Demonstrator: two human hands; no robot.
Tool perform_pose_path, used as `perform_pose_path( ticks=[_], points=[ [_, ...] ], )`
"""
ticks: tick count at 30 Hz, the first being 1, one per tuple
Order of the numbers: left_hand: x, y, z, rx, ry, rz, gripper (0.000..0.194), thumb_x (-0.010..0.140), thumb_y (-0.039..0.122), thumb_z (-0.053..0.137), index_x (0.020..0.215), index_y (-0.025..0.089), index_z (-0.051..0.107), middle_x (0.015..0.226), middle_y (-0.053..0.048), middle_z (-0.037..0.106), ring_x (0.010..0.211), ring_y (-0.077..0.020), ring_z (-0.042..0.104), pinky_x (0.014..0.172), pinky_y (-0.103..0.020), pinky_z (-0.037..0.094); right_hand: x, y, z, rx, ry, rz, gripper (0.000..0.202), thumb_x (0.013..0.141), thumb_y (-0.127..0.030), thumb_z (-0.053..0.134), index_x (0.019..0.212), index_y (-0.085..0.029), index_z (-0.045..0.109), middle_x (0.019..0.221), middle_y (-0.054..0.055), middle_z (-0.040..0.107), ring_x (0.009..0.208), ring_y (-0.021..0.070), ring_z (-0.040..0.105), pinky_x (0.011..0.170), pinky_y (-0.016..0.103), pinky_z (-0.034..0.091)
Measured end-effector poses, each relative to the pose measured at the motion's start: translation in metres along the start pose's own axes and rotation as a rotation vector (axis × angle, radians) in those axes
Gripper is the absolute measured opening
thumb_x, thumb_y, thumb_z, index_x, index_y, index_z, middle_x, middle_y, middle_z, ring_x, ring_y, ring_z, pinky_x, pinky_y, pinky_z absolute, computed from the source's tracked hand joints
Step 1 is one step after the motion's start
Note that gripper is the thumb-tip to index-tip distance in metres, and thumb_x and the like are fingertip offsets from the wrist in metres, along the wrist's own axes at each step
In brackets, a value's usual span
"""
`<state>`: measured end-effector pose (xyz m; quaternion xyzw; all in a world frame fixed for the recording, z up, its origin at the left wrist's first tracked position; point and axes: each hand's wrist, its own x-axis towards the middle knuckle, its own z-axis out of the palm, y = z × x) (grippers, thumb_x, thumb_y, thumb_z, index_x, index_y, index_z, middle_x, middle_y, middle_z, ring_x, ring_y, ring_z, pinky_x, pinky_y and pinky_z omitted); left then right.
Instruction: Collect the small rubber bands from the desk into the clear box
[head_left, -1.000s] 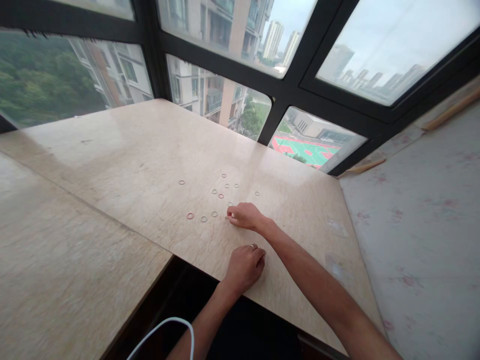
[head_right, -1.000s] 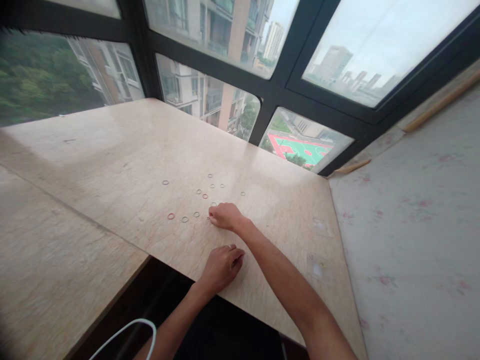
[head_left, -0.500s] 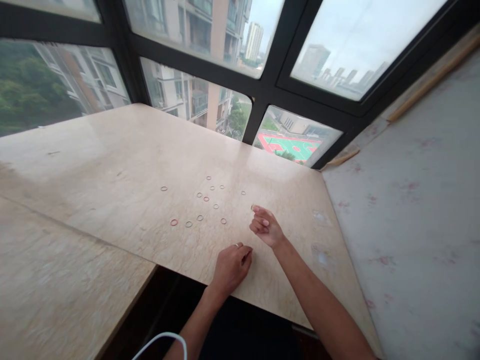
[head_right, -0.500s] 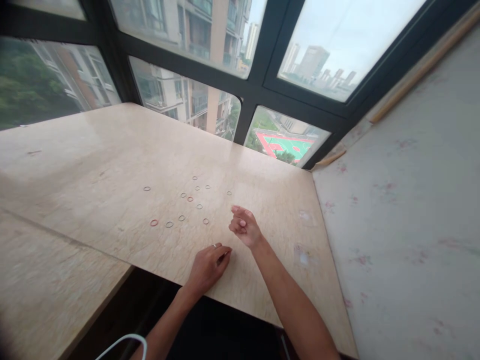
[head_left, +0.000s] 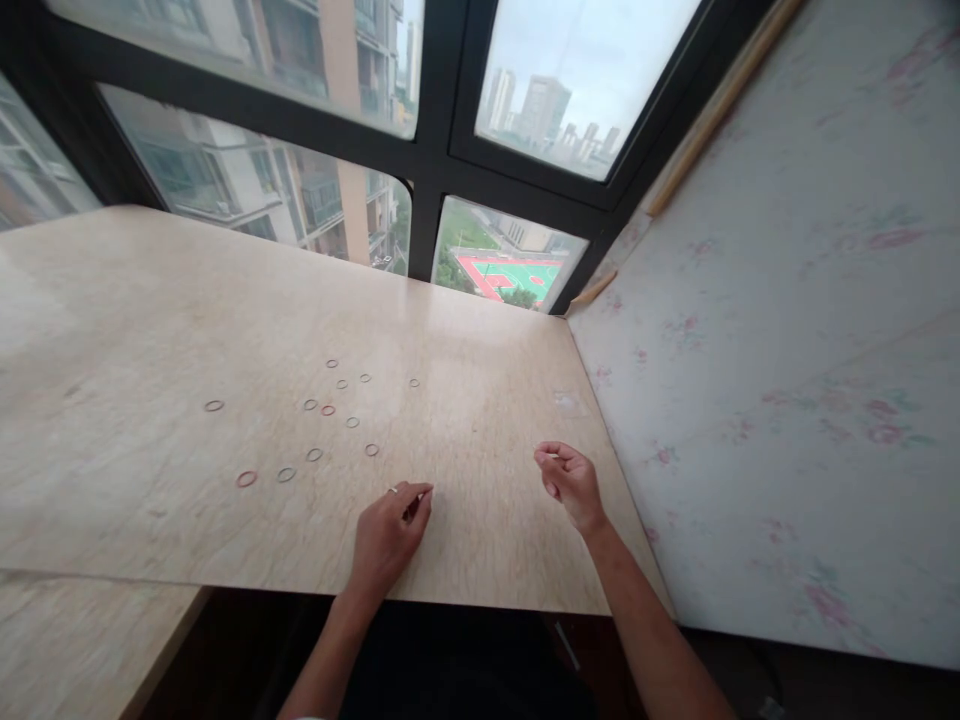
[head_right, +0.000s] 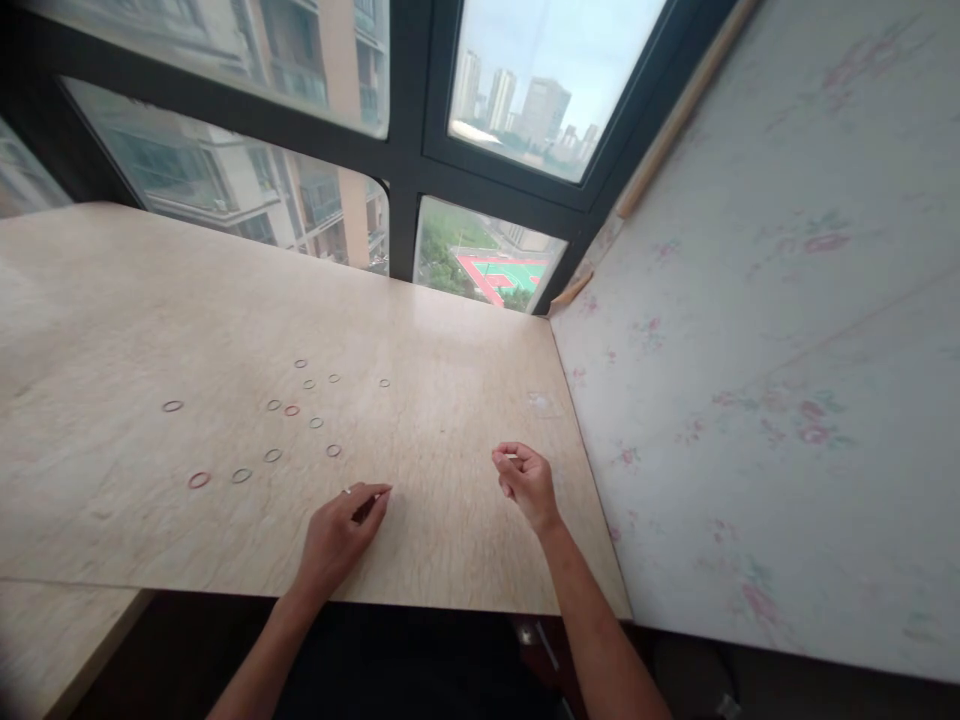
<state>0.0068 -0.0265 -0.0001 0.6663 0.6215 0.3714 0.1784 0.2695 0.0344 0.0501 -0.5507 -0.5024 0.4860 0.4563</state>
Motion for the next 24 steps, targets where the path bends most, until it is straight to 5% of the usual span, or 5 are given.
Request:
perform_pose_path(
  ticks=[5, 9, 16, 24],
  points=[
    [0.002, 0.001, 0.0, 0.034, 0.016, -0.009, 0.025, 0.088, 0.034, 0.047, 0.09, 0.021, 0.068, 0.077, -0.001, 0.07, 0.066, -0.0162, 0.065, 0.061, -0.026, 0.046, -0.008, 0.003, -0.068, -0.581, 0.132, -0.148, 0.031, 0.081, -0.047, 0.057, 0.085, -0.017, 0.063, 0.043, -0.005, 0.052, 0.039, 0.0108, 0.044, 0.045, 0.022, 0.032],
    [0.003, 0.003, -0.001, 0.069, 0.013, -0.01, 0.026, 0.088, 0.036, 0.046, 0.089, 0.023, 0.069, 0.079, -0.001, 0.072, 0.066, -0.0168, 0.066, 0.061, -0.026, 0.047, -0.005, 0.004, -0.095, -0.875, 0.16, -0.146, 0.032, 0.084, -0.045, 0.049, 0.087, -0.018, 0.066, 0.045, -0.003, 0.058, 0.04, 0.013, 0.049, 0.047, 0.023, 0.032],
    [0.005, 0.003, -0.001, 0.083, 0.024, -0.027, 0.029, 0.087, 0.039, 0.045, 0.088, 0.022, 0.069, 0.081, -0.002, 0.073, 0.065, -0.0172, 0.066, 0.061, -0.027, 0.049, 0.007, 0.007, -0.101, -1.077, 0.084, -0.082, 0.029, 0.085, -0.037, 0.045, 0.085, -0.021, 0.069, 0.049, -0.001, 0.064, 0.05, 0.016, 0.059, 0.052, 0.024, 0.033],
    [0.006, 0.005, -0.001, 0.066, 0.057, -0.049, 0.026, 0.085, 0.038, 0.049, 0.087, 0.023, 0.07, 0.079, -0.001, 0.073, 0.065, -0.0174, 0.067, 0.061, -0.027, 0.051, -0.007, -0.003, -0.101, -0.926, 0.193, -0.206, 0.035, 0.088, -0.043, 0.047, 0.092, -0.017, 0.07, 0.049, -0.001, 0.061, 0.042, 0.0149, 0.056, 0.05, 0.025, 0.038]
  ],
)
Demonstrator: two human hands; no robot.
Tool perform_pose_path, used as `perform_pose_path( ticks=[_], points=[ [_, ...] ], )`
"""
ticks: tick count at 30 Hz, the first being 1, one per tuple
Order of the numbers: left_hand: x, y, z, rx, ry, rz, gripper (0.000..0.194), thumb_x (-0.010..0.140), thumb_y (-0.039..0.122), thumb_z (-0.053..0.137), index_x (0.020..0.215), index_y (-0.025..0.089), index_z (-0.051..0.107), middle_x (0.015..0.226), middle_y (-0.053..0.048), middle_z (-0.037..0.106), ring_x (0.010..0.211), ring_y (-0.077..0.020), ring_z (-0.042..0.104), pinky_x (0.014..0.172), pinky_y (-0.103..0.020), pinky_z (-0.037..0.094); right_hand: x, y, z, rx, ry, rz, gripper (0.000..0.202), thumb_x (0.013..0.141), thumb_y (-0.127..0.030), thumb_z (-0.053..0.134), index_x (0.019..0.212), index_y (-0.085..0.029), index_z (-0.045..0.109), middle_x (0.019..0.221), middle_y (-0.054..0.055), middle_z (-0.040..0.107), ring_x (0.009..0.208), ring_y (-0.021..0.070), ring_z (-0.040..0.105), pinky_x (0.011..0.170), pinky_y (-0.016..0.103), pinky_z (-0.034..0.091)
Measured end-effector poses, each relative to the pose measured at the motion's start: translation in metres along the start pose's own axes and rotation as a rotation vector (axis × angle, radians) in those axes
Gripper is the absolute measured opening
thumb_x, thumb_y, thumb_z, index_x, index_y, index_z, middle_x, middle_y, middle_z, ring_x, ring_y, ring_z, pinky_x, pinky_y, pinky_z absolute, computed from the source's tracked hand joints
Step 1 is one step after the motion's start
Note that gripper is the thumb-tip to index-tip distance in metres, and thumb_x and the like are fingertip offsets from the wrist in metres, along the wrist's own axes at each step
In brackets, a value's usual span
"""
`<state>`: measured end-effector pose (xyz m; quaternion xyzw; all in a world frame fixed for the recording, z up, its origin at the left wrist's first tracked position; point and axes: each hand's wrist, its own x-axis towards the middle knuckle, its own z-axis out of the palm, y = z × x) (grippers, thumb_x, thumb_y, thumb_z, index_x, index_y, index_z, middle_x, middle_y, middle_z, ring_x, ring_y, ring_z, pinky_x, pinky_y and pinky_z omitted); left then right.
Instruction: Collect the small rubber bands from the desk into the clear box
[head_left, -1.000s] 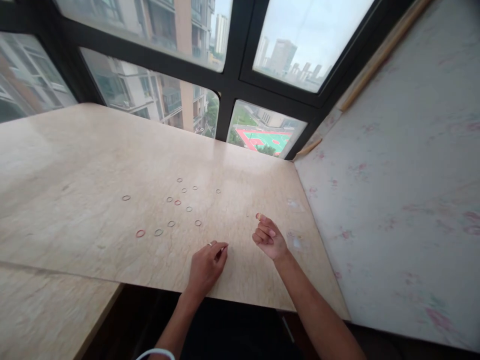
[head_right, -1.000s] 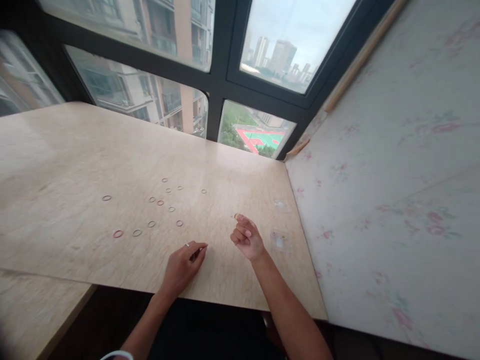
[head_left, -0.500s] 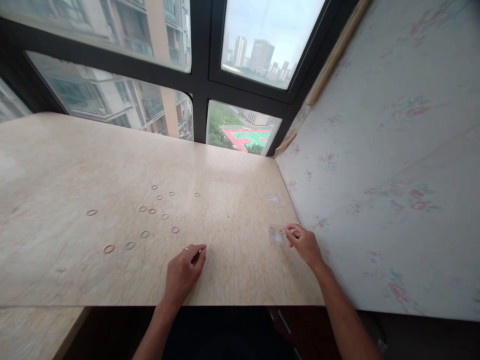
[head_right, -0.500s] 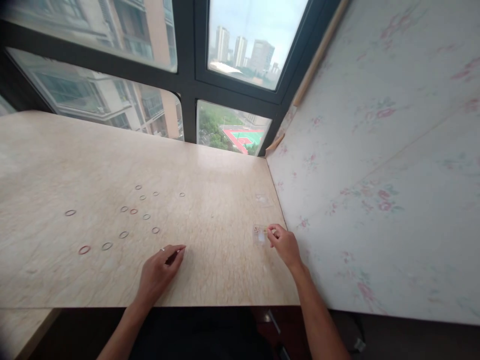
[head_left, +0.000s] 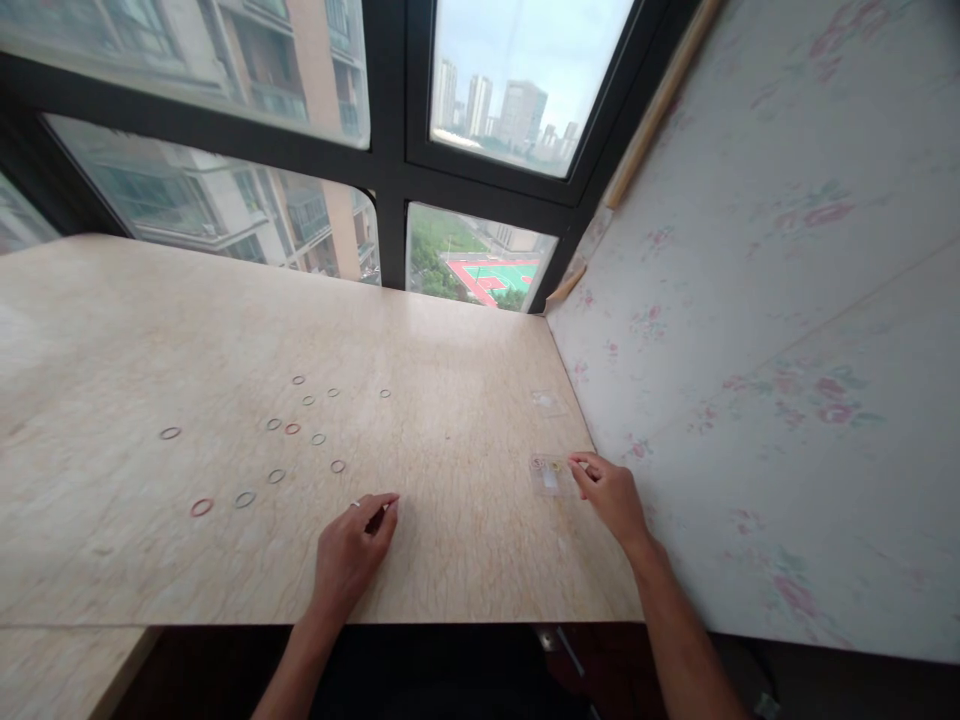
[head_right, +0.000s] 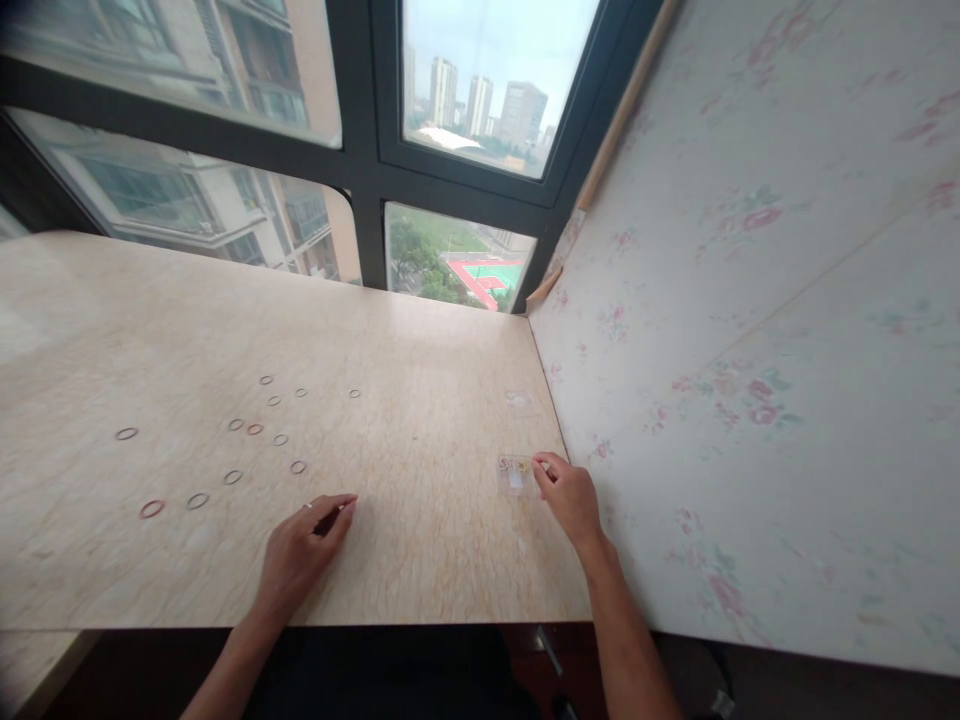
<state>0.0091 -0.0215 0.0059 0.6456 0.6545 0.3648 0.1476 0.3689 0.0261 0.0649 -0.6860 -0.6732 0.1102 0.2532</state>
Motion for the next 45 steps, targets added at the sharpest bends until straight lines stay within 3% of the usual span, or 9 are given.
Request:
perform_pose_path(
  ticks=[5, 10, 14, 20, 28, 33, 36, 41, 45],
  points=[
    [-0.001, -0.001, 0.002, -0.023, -0.016, -0.01, 0.023, 0.087, 0.034, 0.049, 0.088, 0.022, 0.069, 0.083, -0.002, 0.073, 0.068, -0.0163, 0.067, 0.064, -0.027, 0.051, -0.033, -0.017, 0.014, 0.061, 0.066, -0.113, 0.036, 0.089, -0.044, 0.048, 0.091, -0.018, 0.072, 0.058, 0.003, 0.067, 0.047, 0.0167, 0.061, 0.052, 0.026, 0.045],
    [-0.004, -0.001, 0.003, 0.0, -0.031, -0.012, 0.021, 0.088, 0.029, 0.049, 0.088, 0.021, 0.069, 0.081, -0.002, 0.072, 0.068, -0.0153, 0.065, 0.064, -0.026, 0.049, -0.076, -0.048, 0.052, 0.243, -0.033, -0.241, 0.028, 0.089, -0.04, 0.053, 0.09, -0.02, 0.073, 0.074, 0.006, 0.074, 0.057, 0.0174, 0.068, 0.056, 0.023, 0.052],
    [-0.006, 0.003, 0.001, 0.019, -0.05, -0.01, 0.021, 0.089, 0.026, 0.048, 0.088, 0.02, 0.069, 0.079, -0.003, 0.071, 0.068, -0.0149, 0.064, 0.064, -0.026, 0.047, -0.09, -0.061, 0.08, 0.349, -0.092, -0.277, 0.029, 0.088, -0.04, 0.054, 0.087, -0.02, 0.074, 0.075, 0.007, 0.075, 0.059, 0.0174, 0.069, 0.058, 0.022, 0.055],
    [-0.006, 0.008, 0.0, 0.035, -0.088, -0.036, 0.019, 0.087, 0.024, 0.051, 0.086, 0.02, 0.069, 0.073, -0.002, 0.068, 0.065, -0.0148, 0.062, 0.063, -0.026, 0.045, -0.079, -0.058, 0.087, 0.442, -0.103, -0.012, 0.04, 0.082, -0.053, 0.056, 0.084, -0.018, 0.073, 0.043, -0.001, 0.056, 0.036, 0.0141, 0.054, 0.038, 0.021, 0.046],
    [-0.002, 0.004, -0.005, -0.188, -0.04, -0.12, 0.019, 0.084, 0.026, 0.053, 0.084, 0.019, 0.071, 0.074, -0.003, 0.071, 0.062, -0.0132, 0.061, 0.06, -0.024, 0.047, -0.077, -0.056, 0.086, 0.585, -0.189, 0.171, 0.044, 0.073, -0.059, 0.064, 0.085, -0.017, 0.072, 0.042, -0.003, 0.051, 0.031, 0.0117, 0.044, 0.03, 0.02, 0.038],
    [0.011, -0.008, -0.025, -0.459, -0.154, -0.274, 0.025, 0.083, 0.036, 0.055, 0.086, 0.017, 0.071, 0.065, -0.002, 0.067, 0.05, -0.011, 0.055, 0.048, -0.021, 0.044, -0.082, -0.053, 0.087, 0.6, -0.206, 0.219, 0.045, 0.072, -0.059, 0.065, 0.086, -0.017, 0.072, 0.043, -0.003, 0.052, 0.033, 0.0114, 0.045, 0.032, 0.02, 0.04],
    [0.029, -0.028, -0.047, -0.46, -0.082, -0.33, 0.028, 0.081, 0.04, 0.057, 0.088, 0.016, 0.071, 0.06, 0.0, 0.063, 0.046, -0.0102, 0.052, 0.044, -0.02, 0.041, -0.084, -0.05, 0.088, 0.592, -0.201, 0.193, 0.042, 0.072, -0.057, 0.065, 0.085, -0.017, 0.072, 0.044, -0.002, 0.052, 0.035, 0.0122, 0.047, 0.033, 0.02, 0.039],
    [0.071, -0.072, -0.092, -0.071, 0.175, -0.321, 0.03, 0.083, 0.038, 0.052, 0.092, 0.016, 0.07, 0.067, -0.002, 0.066, 0.06, -0.014, 0.058, 0.057, -0.024, 0.045, -0.087, -0.053, 0.09, 0.611, -0.161, 0.208, 0.04, 0.072, -0.056, 0.065, 0.084, -0.018, 0.072, 0.043, -0.003, 0.051, 0.035, 0.0122, 0.046, 0.031, 0.02, 0.037],
    [0.098, -0.095, -0.112, 0.324, -0.068, -0.26, 0.031, 0.082, 0.033, 0.052, 0.105, 0.021, 0.069, 0.073, -0.002, 0.066, 0.067, -0.0164, 0.059, 0.066, -0.026, 0.044, -0.089, -0.056, 0.089, 0.646, -0.107, 0.241, 0.04, 0.071, -0.057, 0.066, 0.082, -0.019, 0.072, 0.042, -0.003, 0.05, 0.034, 0.0115, 0.045, 0.031, 0.02, 0.037]
  ],
)
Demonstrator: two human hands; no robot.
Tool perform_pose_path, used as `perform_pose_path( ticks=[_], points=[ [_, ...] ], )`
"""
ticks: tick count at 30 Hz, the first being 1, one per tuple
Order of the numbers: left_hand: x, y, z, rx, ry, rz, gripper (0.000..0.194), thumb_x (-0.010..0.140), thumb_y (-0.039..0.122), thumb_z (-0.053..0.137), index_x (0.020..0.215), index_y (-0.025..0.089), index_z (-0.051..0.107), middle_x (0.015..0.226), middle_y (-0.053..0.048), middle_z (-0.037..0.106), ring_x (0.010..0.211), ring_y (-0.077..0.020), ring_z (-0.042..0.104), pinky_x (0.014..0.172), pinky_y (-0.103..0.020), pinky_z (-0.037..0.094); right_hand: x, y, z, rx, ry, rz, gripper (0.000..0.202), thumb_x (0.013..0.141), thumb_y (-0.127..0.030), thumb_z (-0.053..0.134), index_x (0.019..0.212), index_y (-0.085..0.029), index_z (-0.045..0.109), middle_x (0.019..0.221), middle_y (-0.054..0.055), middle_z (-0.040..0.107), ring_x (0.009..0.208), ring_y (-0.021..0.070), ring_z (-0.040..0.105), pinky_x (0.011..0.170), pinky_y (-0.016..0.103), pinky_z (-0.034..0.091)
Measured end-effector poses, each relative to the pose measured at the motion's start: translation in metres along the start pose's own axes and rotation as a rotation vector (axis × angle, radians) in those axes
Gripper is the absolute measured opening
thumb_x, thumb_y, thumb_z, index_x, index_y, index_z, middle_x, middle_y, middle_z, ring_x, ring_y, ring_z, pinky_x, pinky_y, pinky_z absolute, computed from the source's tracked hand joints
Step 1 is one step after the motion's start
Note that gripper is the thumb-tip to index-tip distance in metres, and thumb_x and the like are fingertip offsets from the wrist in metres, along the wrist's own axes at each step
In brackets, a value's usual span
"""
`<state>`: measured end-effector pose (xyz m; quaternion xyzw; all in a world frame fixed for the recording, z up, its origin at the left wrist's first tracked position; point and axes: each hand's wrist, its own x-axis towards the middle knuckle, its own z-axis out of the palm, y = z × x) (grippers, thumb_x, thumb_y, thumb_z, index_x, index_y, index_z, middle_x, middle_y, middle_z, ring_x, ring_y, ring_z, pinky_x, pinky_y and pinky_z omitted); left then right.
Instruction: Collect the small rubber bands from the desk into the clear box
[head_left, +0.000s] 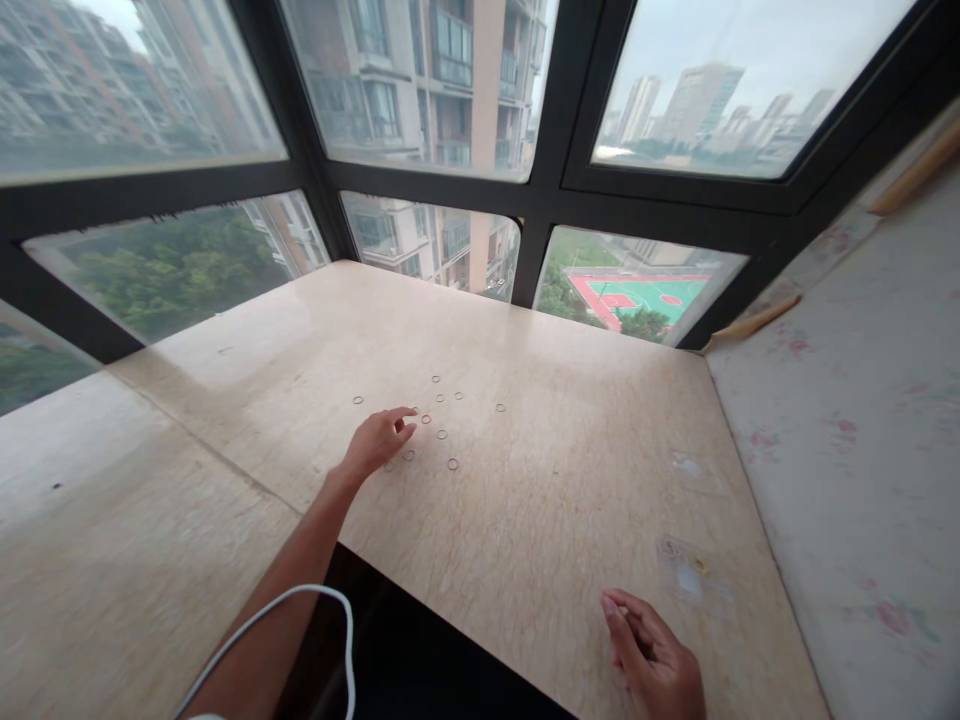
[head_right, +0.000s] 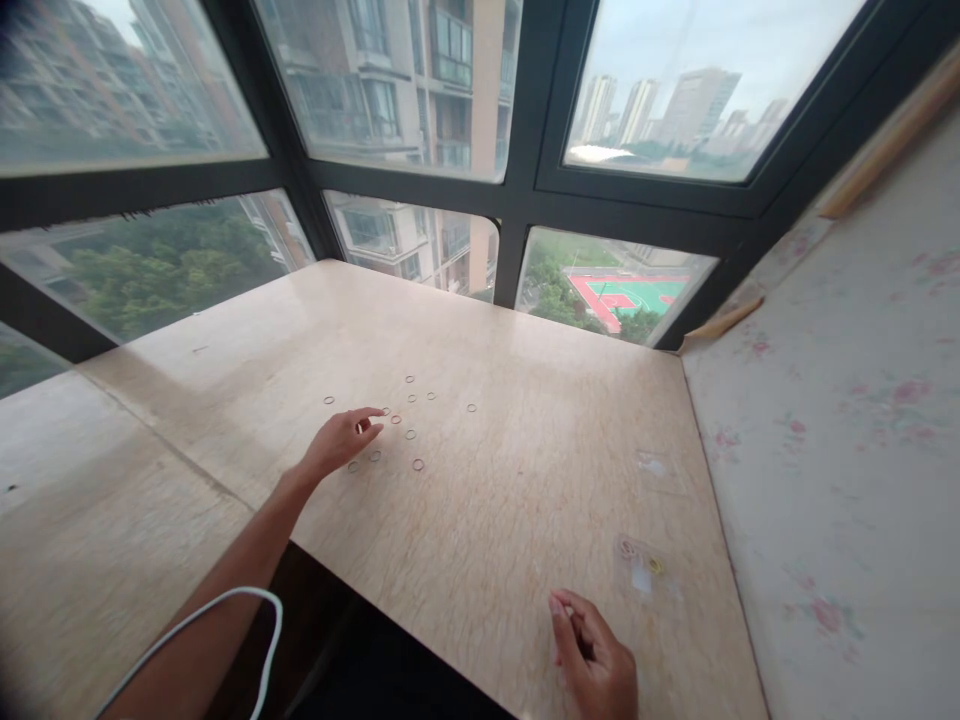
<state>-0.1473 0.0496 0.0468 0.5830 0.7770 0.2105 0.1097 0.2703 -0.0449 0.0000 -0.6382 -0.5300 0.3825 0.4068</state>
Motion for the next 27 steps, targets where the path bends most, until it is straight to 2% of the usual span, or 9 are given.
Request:
perform_pose_path(
  ticks=[3, 7, 13, 17, 27],
  points=[
    [0.013, -0.004, -0.001, 0.124, -0.1, 0.074, 0.031, 0.082, 0.031, 0.052, 0.106, 0.022, 0.069, 0.082, -0.004, 0.066, 0.076, -0.018, 0.06, 0.069, -0.026, 0.043, 0.001, 0.001, -0.002, 0.005, -0.035, 0.011, 0.039, 0.07, -0.056, 0.067, 0.082, -0.019, 0.072, 0.042, -0.003, 0.052, 0.034, 0.0119, 0.046, 0.032, 0.019, 0.038],
    [0.022, 0.002, 0.004, 0.187, -0.163, 0.098, 0.032, 0.085, 0.033, 0.049, 0.108, 0.024, 0.069, 0.085, -0.005, 0.063, 0.079, -0.0194, 0.059, 0.067, -0.027, 0.041, 0.0, 0.001, -0.003, 0.026, -0.043, 0.026, 0.039, 0.07, -0.056, 0.068, 0.082, -0.019, 0.073, 0.044, -0.002, 0.054, 0.037, 0.013, 0.05, 0.032, 0.019, 0.039],
    [0.029, 0.015, 0.01, 0.257, -0.176, 0.168, 0.03, 0.086, 0.03, 0.045, 0.096, 0.023, 0.073, 0.086, -0.007, 0.062, 0.078, -0.0196, 0.059, 0.065, -0.027, 0.04, -0.002, 0.0, 0.0, 0.026, -0.028, -0.007, 0.036, 0.073, -0.053, 0.066, 0.082, -0.018, 0.071, 0.044, -0.002, 0.051, 0.038, 0.0126, 0.049, 0.031, 0.019, 0.038],
    [0.032, 0.015, 0.008, 0.25, -0.181, 0.203, 0.027, 0.083, 0.027, 0.048, 0.089, 0.021, 0.074, 0.085, -0.006, 0.063, 0.078, -0.0186, 0.059, 0.066, -0.026, 0.04, 0.001, 0.002, -0.002, -0.014, -0.063, -0.032, 0.036, 0.075, -0.052, 0.065, 0.083, -0.017, 0.071, 0.045, -0.002, 0.053, 0.038, 0.0129, 0.05, 0.032, 0.019, 0.038],
    [0.041, 0.012, -0.003, 0.254, -0.336, 0.241, 0.018, 0.075, 0.023, 0.054, 0.077, 0.017, 0.07, 0.081, -0.007, 0.065, 0.073, -0.0187, 0.057, 0.063, -0.027, 0.039, 0.004, 0.008, -0.004, -0.052, -0.096, -0.065, 0.038, 0.079, -0.052, 0.061, 0.089, -0.016, 0.07, 0.047, -0.003, 0.054, 0.039, 0.0118, 0.05, 0.037, 0.019, 0.041]
  ],
)
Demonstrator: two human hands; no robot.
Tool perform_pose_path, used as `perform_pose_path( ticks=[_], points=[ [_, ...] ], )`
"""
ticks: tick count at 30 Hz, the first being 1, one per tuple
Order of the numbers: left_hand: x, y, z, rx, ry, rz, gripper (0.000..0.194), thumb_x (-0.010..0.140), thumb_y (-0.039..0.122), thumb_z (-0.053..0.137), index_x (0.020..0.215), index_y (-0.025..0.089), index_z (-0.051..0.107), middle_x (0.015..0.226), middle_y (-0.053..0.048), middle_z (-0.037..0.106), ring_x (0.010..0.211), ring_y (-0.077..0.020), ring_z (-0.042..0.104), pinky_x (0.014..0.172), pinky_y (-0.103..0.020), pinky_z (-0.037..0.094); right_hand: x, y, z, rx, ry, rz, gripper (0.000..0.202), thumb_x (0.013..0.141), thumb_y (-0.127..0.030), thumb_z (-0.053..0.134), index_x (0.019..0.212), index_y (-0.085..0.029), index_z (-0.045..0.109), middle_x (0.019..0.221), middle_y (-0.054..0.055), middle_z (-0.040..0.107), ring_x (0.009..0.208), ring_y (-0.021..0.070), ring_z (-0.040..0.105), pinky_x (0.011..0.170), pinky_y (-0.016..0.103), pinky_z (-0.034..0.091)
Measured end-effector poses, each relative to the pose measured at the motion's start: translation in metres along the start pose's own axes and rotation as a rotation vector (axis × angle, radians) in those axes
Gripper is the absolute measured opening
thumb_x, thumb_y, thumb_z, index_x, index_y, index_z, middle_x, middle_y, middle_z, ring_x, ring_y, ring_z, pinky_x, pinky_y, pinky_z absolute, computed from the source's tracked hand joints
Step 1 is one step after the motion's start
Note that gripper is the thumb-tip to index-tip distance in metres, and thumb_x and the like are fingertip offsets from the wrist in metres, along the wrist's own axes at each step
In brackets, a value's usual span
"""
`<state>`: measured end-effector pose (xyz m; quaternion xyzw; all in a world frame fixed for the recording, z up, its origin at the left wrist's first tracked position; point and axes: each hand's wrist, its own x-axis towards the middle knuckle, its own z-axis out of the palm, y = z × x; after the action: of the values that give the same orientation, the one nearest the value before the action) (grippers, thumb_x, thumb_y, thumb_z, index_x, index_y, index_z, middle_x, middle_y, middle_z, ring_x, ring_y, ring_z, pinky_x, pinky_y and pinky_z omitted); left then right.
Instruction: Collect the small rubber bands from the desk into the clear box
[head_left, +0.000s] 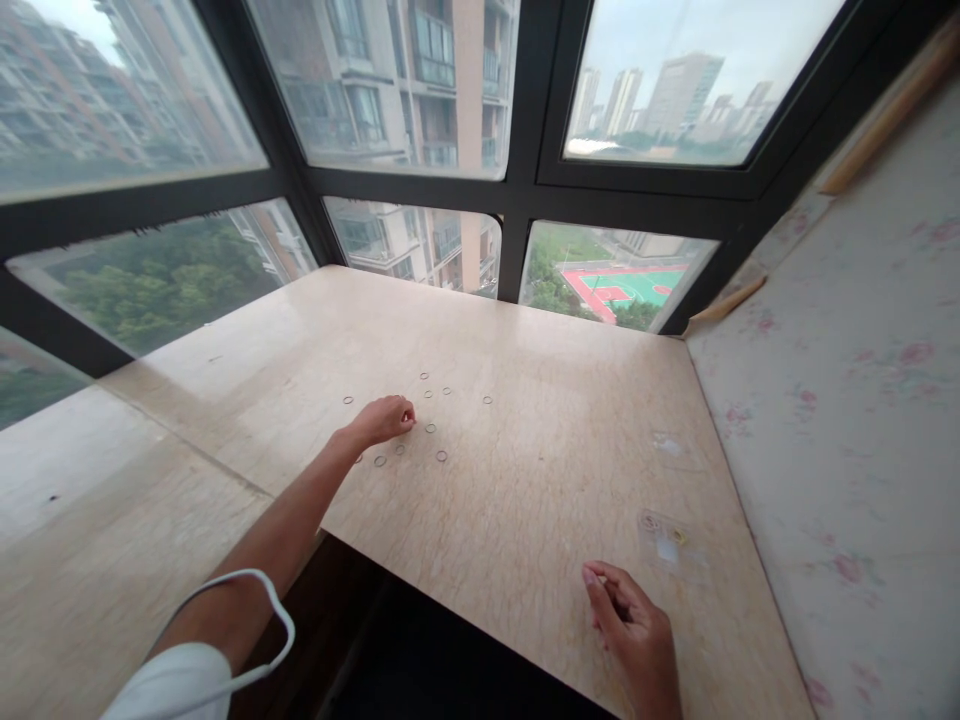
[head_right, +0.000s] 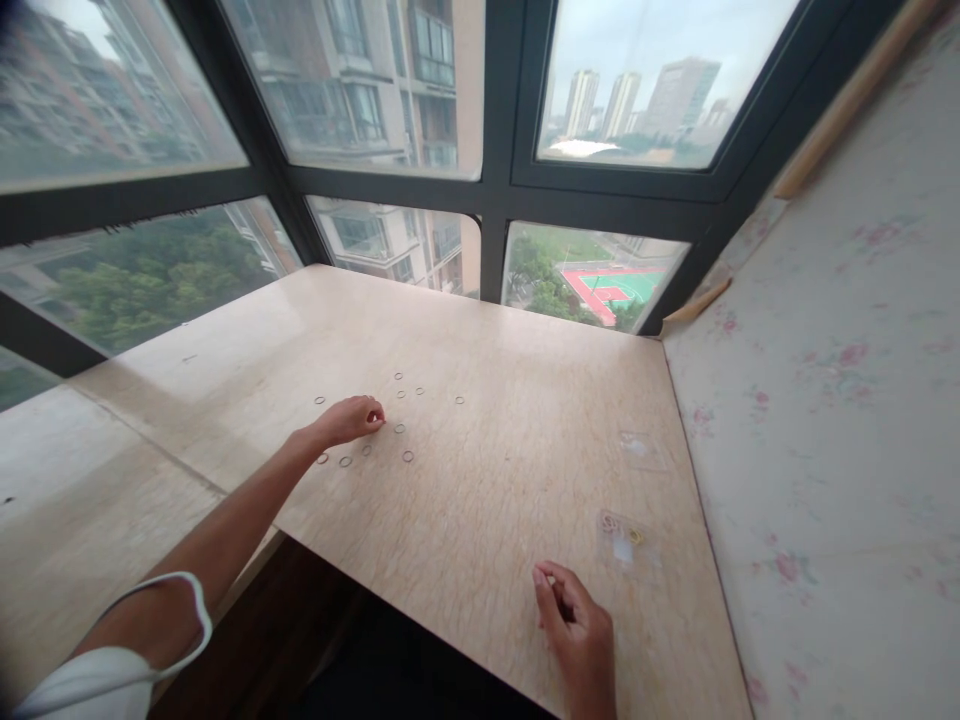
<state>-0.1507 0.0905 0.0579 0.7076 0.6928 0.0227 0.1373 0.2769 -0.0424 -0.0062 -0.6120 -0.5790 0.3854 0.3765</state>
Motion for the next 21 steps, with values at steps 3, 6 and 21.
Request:
perform_pose_path(
  ticks=[3, 6, 21],
  points=[
    [-0.001, -0.001, -0.001, -0.047, -0.009, 0.004, 0.015, 0.072, 0.024, 0.056, 0.074, 0.017, 0.069, 0.078, -0.006, 0.064, 0.07, -0.0177, 0.056, 0.062, -0.026, 0.038, 0.0, 0.0, 0.0, -0.005, -0.019, -0.008, 0.039, 0.079, -0.052, 0.061, 0.09, -0.016, 0.07, 0.047, -0.003, 0.053, 0.041, 0.0128, 0.052, 0.038, 0.02, 0.041],
    [-0.008, 0.006, 0.0, -0.118, -0.003, 0.02, 0.017, 0.075, 0.026, 0.054, 0.077, 0.016, 0.067, 0.074, -0.004, 0.063, 0.068, -0.0148, 0.055, 0.061, -0.024, 0.039, 0.001, -0.001, -0.001, 0.002, -0.035, -0.017, 0.039, 0.08, -0.052, 0.06, 0.09, -0.016, 0.069, 0.049, -0.002, 0.053, 0.044, 0.014, 0.054, 0.038, 0.02, 0.042],
    [-0.057, 0.233, 0.013, -1.306, -0.235, 0.407, 0.021, 0.076, 0.034, 0.064, 0.074, 0.014, 0.057, 0.064, 0.002, 0.05, 0.055, -0.0065, 0.039, 0.049, -0.019, 0.029, 0.004, -0.02, 0.0, 0.059, -0.049, -0.087, 0.027, 0.087, -0.041, 0.055, 0.088, -0.017, 0.068, 0.05, -0.005, 0.051, 0.044, 0.0115, 0.053, 0.046, 0.021, 0.04]
  ],
)
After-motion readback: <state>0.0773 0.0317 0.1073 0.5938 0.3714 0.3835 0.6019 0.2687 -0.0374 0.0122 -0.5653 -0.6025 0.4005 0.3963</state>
